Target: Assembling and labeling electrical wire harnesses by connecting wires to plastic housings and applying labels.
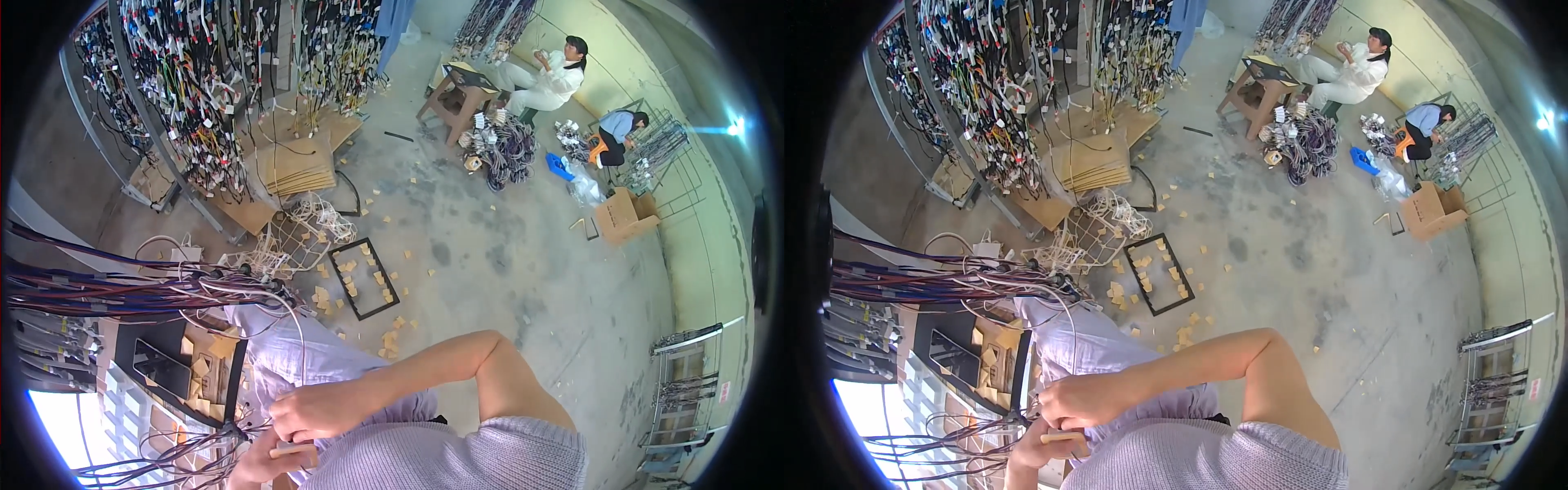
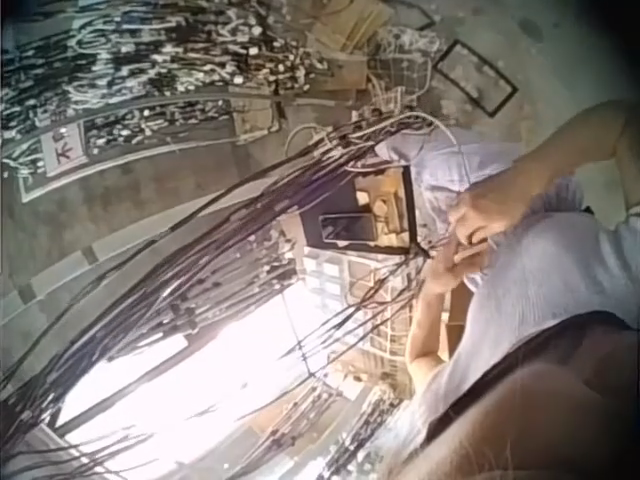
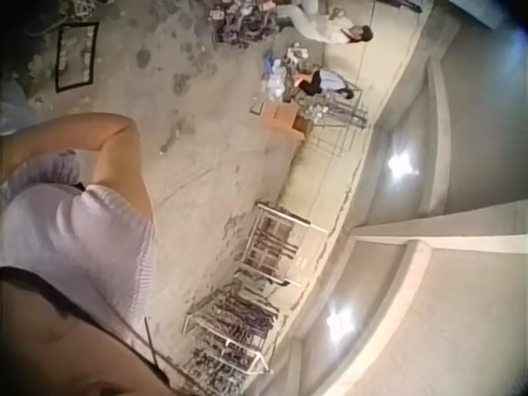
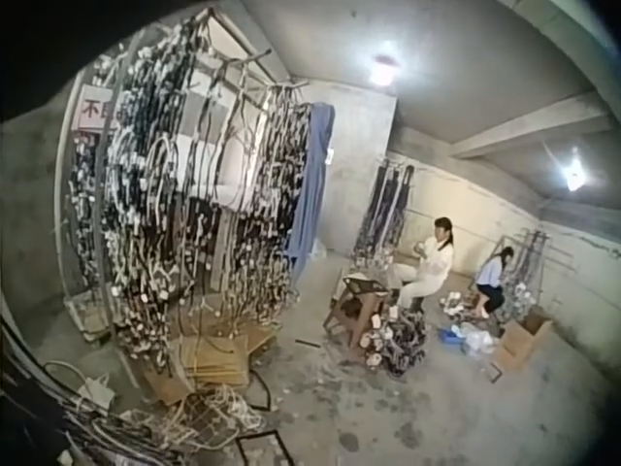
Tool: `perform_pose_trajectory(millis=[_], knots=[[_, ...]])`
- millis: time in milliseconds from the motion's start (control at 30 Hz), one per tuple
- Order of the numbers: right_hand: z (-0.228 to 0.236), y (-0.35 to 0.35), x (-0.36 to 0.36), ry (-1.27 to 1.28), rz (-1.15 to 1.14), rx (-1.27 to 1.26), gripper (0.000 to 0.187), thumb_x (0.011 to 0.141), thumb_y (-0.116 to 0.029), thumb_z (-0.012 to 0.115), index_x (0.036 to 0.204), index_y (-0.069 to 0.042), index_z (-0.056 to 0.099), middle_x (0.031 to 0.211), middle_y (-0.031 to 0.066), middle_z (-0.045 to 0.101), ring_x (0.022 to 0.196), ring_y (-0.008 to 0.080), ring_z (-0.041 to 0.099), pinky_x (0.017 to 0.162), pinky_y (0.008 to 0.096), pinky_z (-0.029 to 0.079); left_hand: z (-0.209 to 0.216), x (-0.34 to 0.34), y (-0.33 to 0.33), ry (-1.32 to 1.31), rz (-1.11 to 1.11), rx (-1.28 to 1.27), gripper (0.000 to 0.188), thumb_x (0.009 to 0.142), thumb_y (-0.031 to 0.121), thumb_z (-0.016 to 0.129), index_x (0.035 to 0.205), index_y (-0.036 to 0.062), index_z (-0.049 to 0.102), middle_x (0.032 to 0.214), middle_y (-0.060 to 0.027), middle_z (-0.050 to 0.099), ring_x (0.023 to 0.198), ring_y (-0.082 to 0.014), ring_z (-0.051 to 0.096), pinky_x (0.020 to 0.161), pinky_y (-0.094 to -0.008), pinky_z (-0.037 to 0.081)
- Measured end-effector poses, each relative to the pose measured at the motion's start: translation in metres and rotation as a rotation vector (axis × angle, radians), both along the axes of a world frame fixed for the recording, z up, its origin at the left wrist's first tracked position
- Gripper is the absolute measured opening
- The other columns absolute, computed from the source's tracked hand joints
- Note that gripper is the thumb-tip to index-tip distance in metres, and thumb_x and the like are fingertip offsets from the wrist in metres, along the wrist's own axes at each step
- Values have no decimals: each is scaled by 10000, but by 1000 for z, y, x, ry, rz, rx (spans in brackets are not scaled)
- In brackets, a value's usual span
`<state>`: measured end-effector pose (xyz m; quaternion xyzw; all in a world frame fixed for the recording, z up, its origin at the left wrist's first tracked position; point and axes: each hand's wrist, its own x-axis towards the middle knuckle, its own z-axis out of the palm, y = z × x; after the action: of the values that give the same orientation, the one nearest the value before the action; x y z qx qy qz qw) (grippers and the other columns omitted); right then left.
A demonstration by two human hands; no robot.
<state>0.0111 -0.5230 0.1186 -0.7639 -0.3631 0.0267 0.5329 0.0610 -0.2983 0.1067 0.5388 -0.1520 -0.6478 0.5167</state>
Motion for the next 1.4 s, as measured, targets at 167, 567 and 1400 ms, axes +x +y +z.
perform_pose_trajectory(millis=[167,567,1400], knots=[[2,3,-7,246,-23,13,130,808,-90,614,745,13,565,803,141,532,805,303,555,708,403,450,2,-30,1,21,191,-10,387,760,6,666,1113,-22,511,959,-101,639,869,-187,644,727,-293,522],[51,-15,-53,274,-177,-32,69,845,-95,601,851,-52,546,836,108,507,807,308,540,742,399,435,51,-55,-14,-132,74,-87,296,824,53,643,1111,16,580,1002,-75,642,941,-142,609,798,-286,488],[58,-8,-28,333,-202,-36,83,783,-33,650,831,-49,584,765,83,530,716,282,543,646,383,432,54,-70,-24,-112,350,-219,351,789,35,546,1135,-5,506,1035,-68,592,983,-139,564,870,-281,444]])
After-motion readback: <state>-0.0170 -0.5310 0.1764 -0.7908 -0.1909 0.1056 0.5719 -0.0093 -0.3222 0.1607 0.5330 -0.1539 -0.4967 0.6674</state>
